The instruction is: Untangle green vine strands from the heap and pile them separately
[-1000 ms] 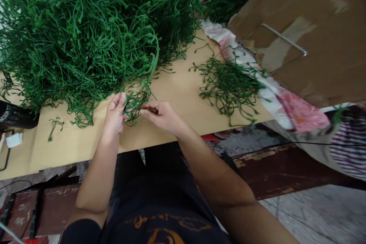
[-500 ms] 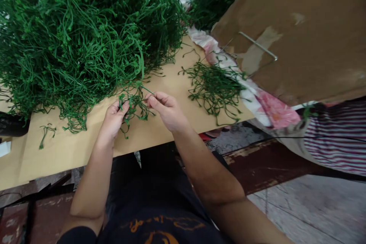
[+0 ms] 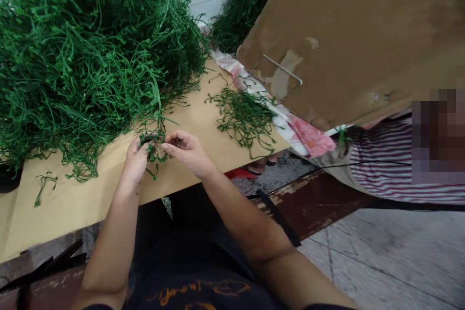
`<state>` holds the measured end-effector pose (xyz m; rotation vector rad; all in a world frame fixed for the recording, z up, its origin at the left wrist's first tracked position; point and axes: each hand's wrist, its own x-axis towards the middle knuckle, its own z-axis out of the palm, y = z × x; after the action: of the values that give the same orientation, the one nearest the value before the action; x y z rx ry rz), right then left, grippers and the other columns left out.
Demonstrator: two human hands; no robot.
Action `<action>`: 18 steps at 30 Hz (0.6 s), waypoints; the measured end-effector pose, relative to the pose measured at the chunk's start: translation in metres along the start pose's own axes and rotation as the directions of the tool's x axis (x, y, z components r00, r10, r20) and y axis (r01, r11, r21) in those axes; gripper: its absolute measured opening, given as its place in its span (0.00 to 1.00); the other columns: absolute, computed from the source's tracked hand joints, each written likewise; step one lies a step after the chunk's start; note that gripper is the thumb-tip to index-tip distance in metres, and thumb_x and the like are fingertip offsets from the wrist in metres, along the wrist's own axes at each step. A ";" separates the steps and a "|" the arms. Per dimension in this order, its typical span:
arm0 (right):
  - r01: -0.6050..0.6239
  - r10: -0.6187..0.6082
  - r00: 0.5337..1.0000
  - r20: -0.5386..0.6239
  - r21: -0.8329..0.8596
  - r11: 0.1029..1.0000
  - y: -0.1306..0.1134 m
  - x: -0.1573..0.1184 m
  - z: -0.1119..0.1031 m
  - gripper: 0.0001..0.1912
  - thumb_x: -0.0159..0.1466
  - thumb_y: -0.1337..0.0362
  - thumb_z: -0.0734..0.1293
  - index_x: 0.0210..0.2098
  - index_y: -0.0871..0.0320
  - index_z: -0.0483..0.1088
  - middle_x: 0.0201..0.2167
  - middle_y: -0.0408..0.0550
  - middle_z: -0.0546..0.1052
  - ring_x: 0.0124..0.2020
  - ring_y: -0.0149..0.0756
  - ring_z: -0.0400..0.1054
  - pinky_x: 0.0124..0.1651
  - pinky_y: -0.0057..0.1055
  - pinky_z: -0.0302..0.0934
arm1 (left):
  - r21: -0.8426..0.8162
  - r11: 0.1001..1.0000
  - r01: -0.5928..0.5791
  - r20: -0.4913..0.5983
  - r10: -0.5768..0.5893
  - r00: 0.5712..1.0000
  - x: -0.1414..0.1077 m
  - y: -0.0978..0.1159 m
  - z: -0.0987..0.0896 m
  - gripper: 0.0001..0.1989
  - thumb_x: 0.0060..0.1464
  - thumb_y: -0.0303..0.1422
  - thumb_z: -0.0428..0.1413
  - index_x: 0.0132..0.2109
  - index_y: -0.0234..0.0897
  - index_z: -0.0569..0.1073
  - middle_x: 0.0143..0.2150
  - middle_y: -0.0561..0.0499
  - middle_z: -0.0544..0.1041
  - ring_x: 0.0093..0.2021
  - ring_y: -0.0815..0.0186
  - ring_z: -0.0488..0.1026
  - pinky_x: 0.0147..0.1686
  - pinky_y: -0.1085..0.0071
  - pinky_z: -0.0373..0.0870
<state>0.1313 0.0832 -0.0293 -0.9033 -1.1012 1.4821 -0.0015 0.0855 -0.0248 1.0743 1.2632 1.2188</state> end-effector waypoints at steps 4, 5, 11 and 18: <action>0.017 -0.017 1.000 0.009 0.019 1.000 -0.006 0.003 -0.003 0.22 0.42 0.48 0.72 0.23 0.60 0.65 0.19 0.37 0.65 0.22 0.21 0.56 0.27 0.24 0.53 | -0.046 0.998 0.038 0.030 -0.037 0.999 -0.003 0.008 0.004 0.12 0.39 0.34 0.59 0.34 0.35 0.69 0.30 0.54 0.72 0.31 0.72 0.68 0.28 0.77 0.63; 0.019 -0.020 1.000 0.021 0.015 1.000 -0.006 0.004 -0.003 0.22 0.43 0.47 0.71 0.23 0.60 0.65 0.18 0.36 0.64 0.21 0.21 0.55 0.26 0.24 0.52 | -0.044 0.999 0.031 0.032 -0.030 0.999 -0.003 0.009 0.005 0.13 0.38 0.34 0.60 0.34 0.35 0.69 0.29 0.55 0.71 0.30 0.73 0.67 0.27 0.78 0.62; 0.028 -0.021 0.998 0.067 -0.109 0.994 -0.005 0.011 -0.005 0.17 0.50 0.52 0.68 0.23 0.61 0.65 0.17 0.36 0.62 0.20 0.21 0.53 0.24 0.23 0.49 | 0.059 0.998 0.007 0.047 -0.010 0.999 0.001 0.010 0.005 0.14 0.35 0.36 0.64 0.30 0.35 0.70 0.27 0.55 0.70 0.30 0.72 0.66 0.25 0.78 0.61; 0.254 -0.362 0.932 0.015 -0.740 0.623 -0.025 0.007 -0.010 0.05 0.54 0.68 0.63 0.29 0.61 0.70 0.31 0.44 0.68 0.27 0.24 0.60 0.35 0.23 0.58 | 0.144 0.989 -0.024 -0.058 0.032 0.998 0.002 0.005 0.009 0.21 0.32 0.41 0.65 0.35 0.37 0.71 0.30 0.55 0.71 0.30 0.71 0.67 0.27 0.77 0.62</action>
<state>0.1463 0.0932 -0.0086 -1.2534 -1.6996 0.6366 0.0072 0.0884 -0.0200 1.1695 1.4035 1.2040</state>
